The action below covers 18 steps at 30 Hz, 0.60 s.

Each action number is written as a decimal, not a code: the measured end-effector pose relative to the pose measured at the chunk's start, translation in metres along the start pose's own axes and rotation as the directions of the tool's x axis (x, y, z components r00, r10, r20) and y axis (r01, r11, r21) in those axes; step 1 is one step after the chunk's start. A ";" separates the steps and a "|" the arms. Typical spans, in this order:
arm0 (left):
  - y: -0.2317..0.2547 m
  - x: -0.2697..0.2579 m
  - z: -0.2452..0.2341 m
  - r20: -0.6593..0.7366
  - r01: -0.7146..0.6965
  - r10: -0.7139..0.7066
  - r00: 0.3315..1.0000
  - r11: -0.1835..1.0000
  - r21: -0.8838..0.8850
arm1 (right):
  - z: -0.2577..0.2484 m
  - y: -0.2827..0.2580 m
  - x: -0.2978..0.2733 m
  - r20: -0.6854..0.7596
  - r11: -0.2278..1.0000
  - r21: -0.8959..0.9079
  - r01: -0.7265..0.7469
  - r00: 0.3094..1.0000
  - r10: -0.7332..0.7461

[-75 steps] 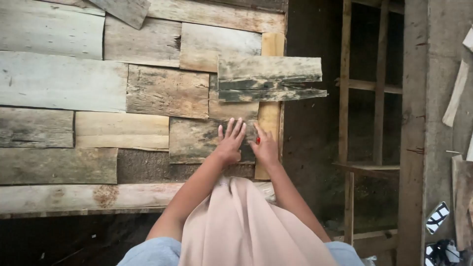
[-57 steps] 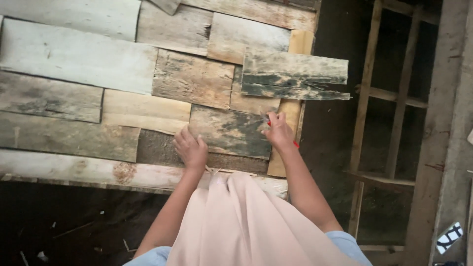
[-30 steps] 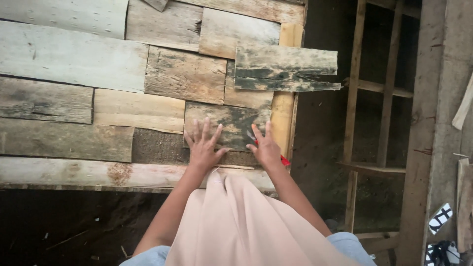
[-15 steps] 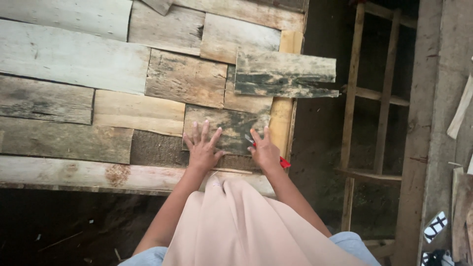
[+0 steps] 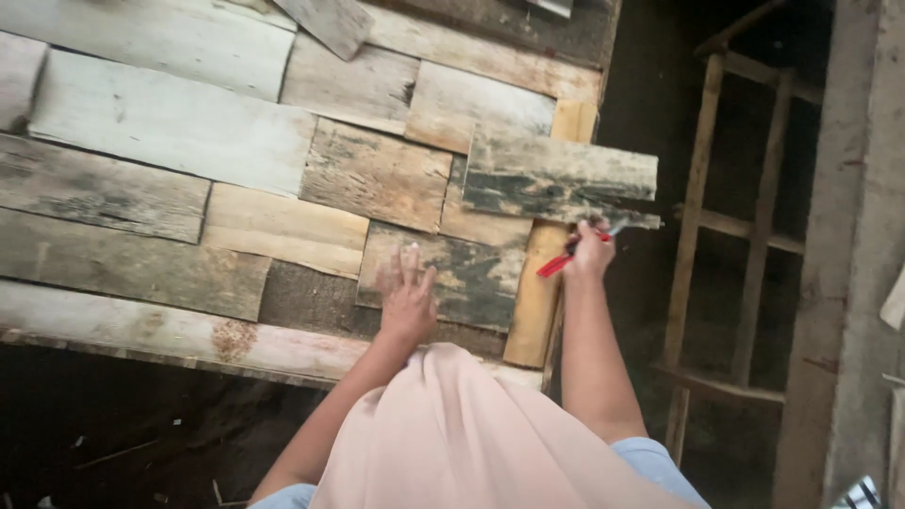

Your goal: Trimming and cutting thin wooden boards using a utility knife to fit them onto a wooden surface.

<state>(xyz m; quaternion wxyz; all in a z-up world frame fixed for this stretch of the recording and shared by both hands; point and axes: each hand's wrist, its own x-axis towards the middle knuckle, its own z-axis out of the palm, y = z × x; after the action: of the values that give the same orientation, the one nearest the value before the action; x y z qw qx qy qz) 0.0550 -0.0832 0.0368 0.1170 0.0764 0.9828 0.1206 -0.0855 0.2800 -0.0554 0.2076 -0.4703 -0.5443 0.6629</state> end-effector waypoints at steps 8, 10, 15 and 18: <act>0.016 0.008 -0.006 -0.084 -0.031 0.004 0.996 0.944 -0.327 | -0.015 -0.001 0.063 0.072 0.941 0.264 -0.213 0.977 0.201; 0.022 0.016 -0.012 -0.032 0.016 -0.037 0.999 0.868 -0.496 | -0.020 -0.023 0.040 0.068 0.937 0.306 -0.167 0.986 0.153; 0.028 0.047 -0.043 0.450 0.421 0.014 0.893 -0.383 -0.823 | -0.027 -0.072 -0.021 0.215 0.954 0.260 -0.150 0.972 0.094; 0.034 0.048 -0.054 0.489 0.455 0.073 0.869 -0.505 -0.733 | -0.036 -0.073 -0.043 0.267 0.974 0.205 -0.101 0.963 0.043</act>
<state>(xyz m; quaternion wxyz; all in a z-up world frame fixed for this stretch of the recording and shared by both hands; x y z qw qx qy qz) 0.0001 -0.0535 0.0861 0.2981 -0.2425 0.3594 0.8504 -0.0518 0.2884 0.0305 0.1600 -0.3733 -0.4737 0.7814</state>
